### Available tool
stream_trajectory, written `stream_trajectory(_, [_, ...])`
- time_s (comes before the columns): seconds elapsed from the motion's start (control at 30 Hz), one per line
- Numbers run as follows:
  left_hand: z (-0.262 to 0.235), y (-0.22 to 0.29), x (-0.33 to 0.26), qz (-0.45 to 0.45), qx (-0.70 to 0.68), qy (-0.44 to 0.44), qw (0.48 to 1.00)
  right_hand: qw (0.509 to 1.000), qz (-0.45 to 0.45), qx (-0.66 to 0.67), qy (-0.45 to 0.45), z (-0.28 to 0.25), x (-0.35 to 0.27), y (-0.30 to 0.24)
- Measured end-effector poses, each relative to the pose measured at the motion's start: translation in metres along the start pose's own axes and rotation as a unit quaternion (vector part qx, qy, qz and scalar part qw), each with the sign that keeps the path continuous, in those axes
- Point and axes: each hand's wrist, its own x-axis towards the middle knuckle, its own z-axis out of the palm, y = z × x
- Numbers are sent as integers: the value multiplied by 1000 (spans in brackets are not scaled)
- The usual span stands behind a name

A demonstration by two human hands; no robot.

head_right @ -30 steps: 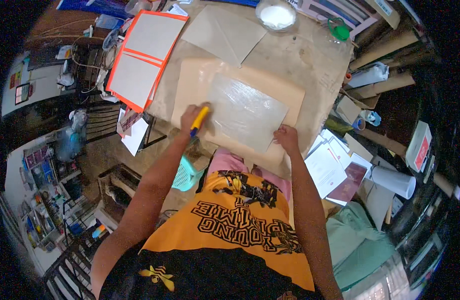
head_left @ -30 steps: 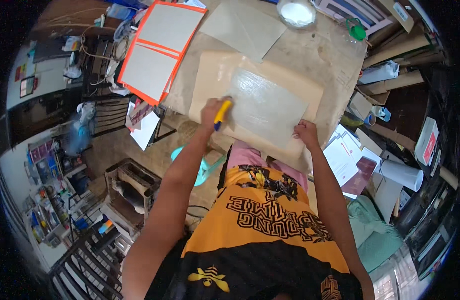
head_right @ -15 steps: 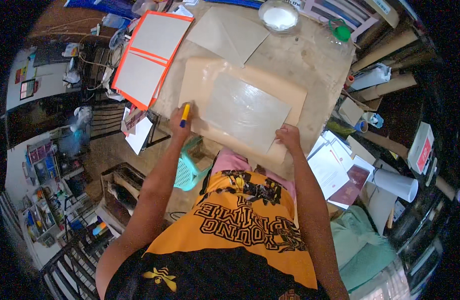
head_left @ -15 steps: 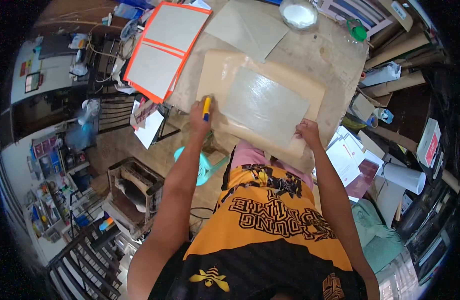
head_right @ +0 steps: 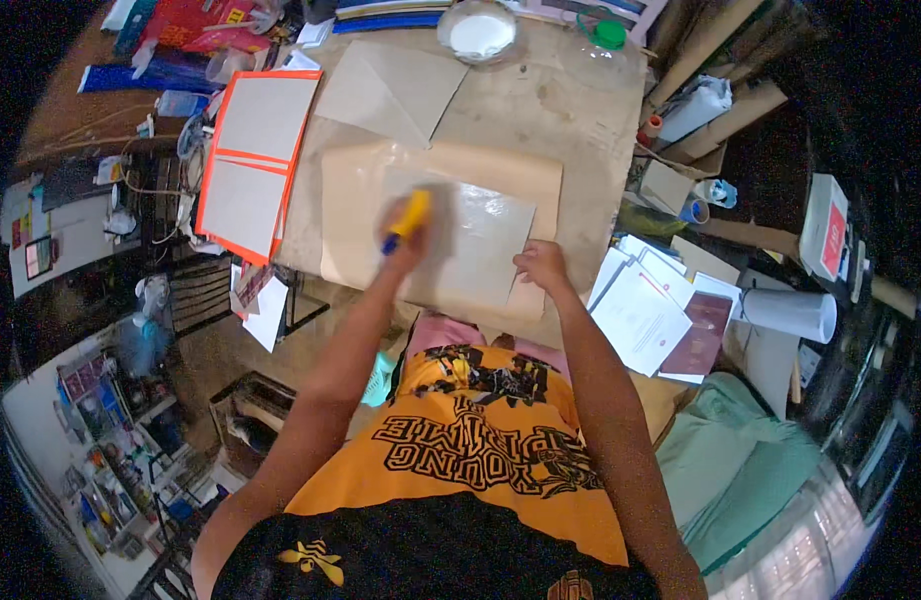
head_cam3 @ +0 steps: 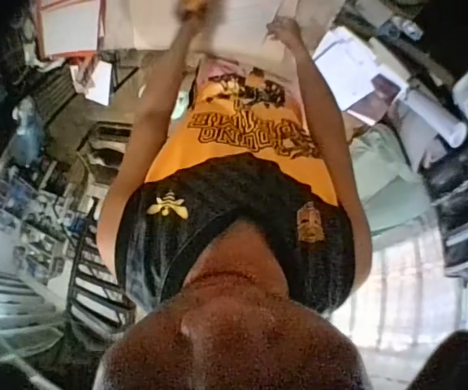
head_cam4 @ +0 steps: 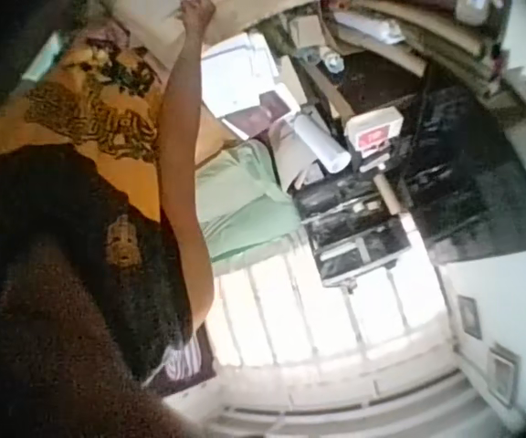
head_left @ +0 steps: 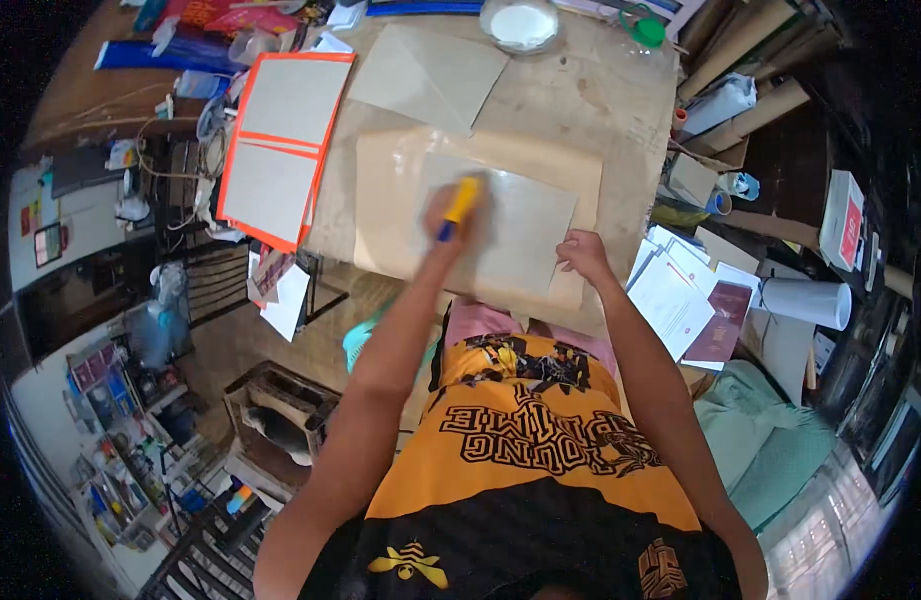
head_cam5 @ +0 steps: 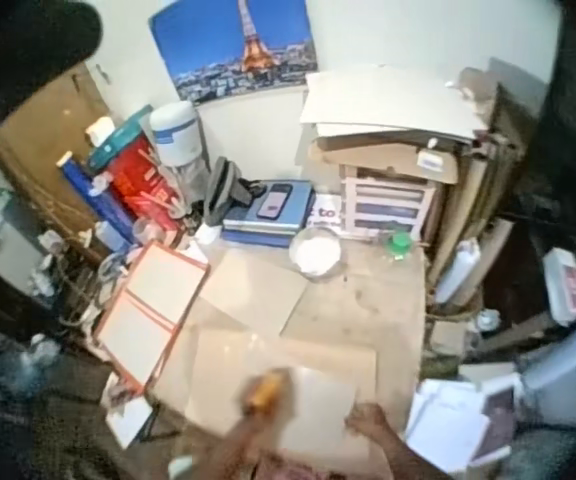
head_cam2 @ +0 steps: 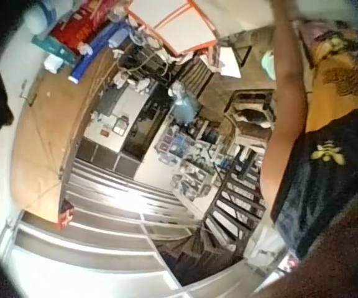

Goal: The person applies glue to a paper sheet using a brush, aligns the sheet onto a cardboard folder frame, and presses it down by hand. They repeat this process with another sheet and then use a wooden stick to press the paper into the creases of the folder.

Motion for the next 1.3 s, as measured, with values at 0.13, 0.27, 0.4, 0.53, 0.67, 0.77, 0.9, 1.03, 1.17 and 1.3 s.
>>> stream_trajectory(0.13, [56, 75, 8, 29, -238, -144, 960, 1000, -2, 13, 3, -4, 1, 7])
stream_trajectory(0.27, [29, -27, 35, -185, -328, -77, 923, 999, 11, 34, 6, -2, -1, 6])
stream_trajectory(0.4, [12, -59, 25, -28, -40, -4, 999, 999, 4, 38, 28, 1, 1, -1])
stream_trajectory(0.53, [10, 73, -14, 146, 50, -274, 949, 999, 8, 12, 31, -2, -4, 7])
stream_trajectory(0.67, [-43, 33, -2, 150, 143, -258, 944, 999, 18, -27, 32, 2, 1, 4])
stream_trajectory(0.77, [-74, -8, 11, 103, 256, -204, 939, 1000, 15, 13, 9, 6, -3, -6])
stream_trajectory(0.9, [-21, 40, -24, -79, 231, -158, 957, 999, 10, 31, 21, 0, 3, 5])
stream_trajectory(1.03, [20, 7, -59, 35, -8, -178, 983, 1000, -1, 0, 5, 1, 2, -1])
stream_trajectory(1.17, [-49, 0, -11, -212, -317, -79, 921, 1000, 5, 10, 2, -3, 2, 5])
stream_trajectory(1.3, [-9, 43, -58, -27, 139, -57, 988, 1000, -12, 15, -1, 0, 4, -1])
